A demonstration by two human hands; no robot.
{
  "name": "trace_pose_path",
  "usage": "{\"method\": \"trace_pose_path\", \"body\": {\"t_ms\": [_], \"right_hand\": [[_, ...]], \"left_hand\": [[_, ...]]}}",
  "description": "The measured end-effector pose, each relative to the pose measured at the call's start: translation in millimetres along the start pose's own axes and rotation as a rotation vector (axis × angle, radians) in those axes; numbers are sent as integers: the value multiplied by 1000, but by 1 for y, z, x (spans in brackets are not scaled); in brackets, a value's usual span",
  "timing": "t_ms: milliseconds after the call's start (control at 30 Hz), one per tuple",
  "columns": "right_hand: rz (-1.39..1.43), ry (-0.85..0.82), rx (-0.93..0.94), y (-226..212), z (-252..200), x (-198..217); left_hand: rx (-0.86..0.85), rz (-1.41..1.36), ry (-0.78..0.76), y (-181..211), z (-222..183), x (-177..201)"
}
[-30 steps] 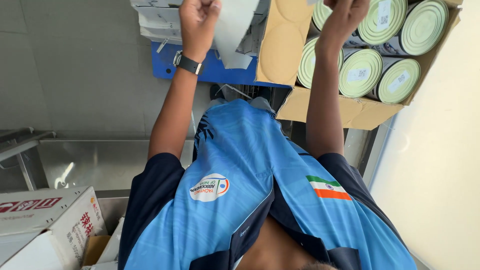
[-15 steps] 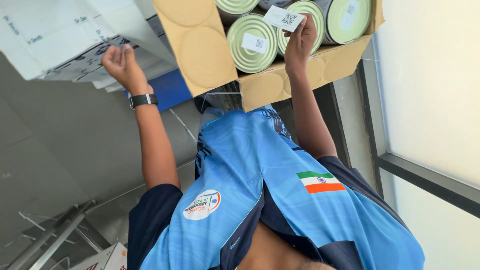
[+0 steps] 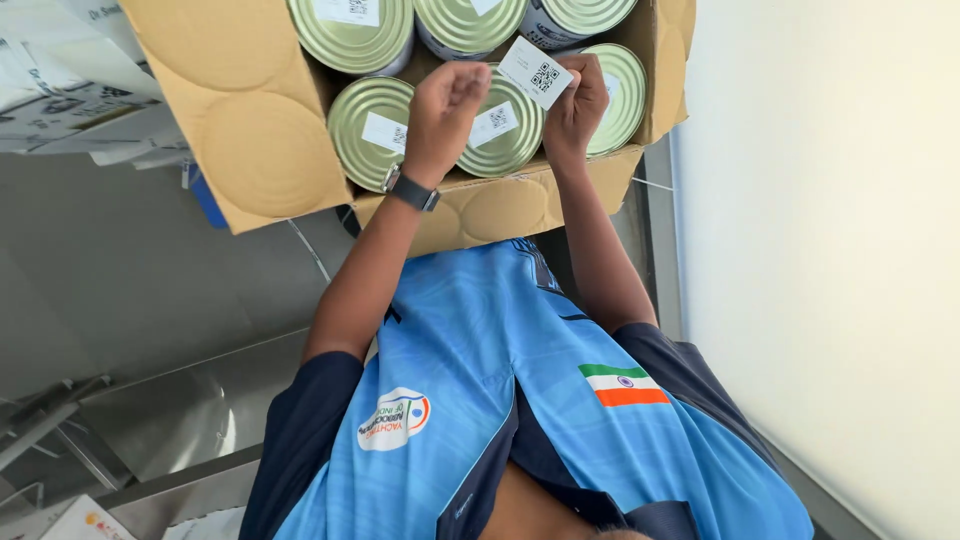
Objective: Applying QR code labels to the lids of metal cans inside a shipping box.
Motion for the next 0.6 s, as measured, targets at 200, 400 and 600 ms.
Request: {"method": "trace_pose_path", "body": {"t_ms": [200,400,600], "right_hand": [[-39,-54,11,31,42,51],[134,-130,-327,76,62,68],[20,-128,-119,80,88,66]], "left_hand": [[85,-112,-35,-29,40,-89],[-172,223,-42,-62,93,-117],[-371,673,-92,-181,160,-120]]}}
Point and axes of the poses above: each hand's wrist, its own z-axis towards the middle knuckle, its own x-axis out of the back of the hand, y = z × x, the point moved 8 cm from there along z, towards the middle knuckle, and after that the axes turned 11 degrees about y, right-handed, at the moved point
